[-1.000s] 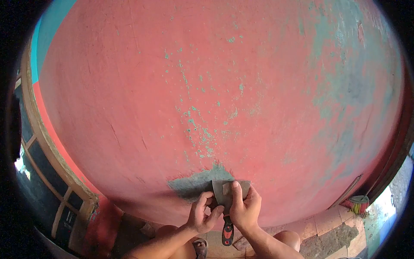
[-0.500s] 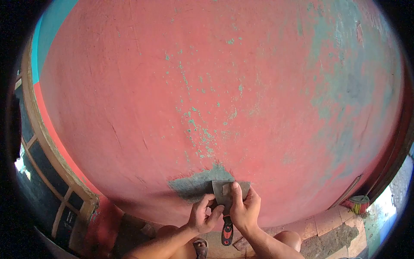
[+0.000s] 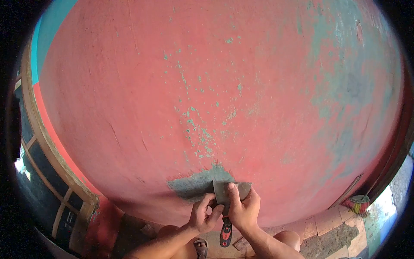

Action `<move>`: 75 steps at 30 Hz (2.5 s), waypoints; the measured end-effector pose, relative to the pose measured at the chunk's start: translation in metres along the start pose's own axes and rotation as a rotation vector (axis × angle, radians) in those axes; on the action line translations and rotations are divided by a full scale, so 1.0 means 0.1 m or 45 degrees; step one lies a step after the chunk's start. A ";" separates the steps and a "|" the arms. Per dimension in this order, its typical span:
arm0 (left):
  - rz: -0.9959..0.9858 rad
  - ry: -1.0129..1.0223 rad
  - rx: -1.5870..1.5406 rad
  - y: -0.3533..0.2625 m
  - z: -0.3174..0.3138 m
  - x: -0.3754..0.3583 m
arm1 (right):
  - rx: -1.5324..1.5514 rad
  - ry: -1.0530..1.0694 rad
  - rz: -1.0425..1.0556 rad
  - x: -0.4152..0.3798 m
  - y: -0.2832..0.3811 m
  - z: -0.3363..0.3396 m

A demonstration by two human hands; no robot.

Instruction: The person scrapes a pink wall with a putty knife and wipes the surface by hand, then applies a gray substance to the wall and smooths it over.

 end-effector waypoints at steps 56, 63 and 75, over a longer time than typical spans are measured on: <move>0.551 0.120 -0.702 0.24 -0.25 0.00 | -0.126 -0.008 0.024 0.04 0.03 0.00; 0.494 -0.005 -0.705 0.28 -0.14 0.03 | -0.033 0.021 -0.067 0.01 0.00 -0.01; 0.536 -0.051 -0.794 0.29 -0.15 0.06 | 0.043 0.006 -0.117 0.01 0.07 -0.05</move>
Point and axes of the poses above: each hand's wrist, its own x-axis towards the middle knuckle, its own z-axis out of the back of the hand, y = z × x, the point moved 9 cm from there along x, towards the middle knuckle, and after that the axes turned 7 degrees about z, right-handed, at the moved point
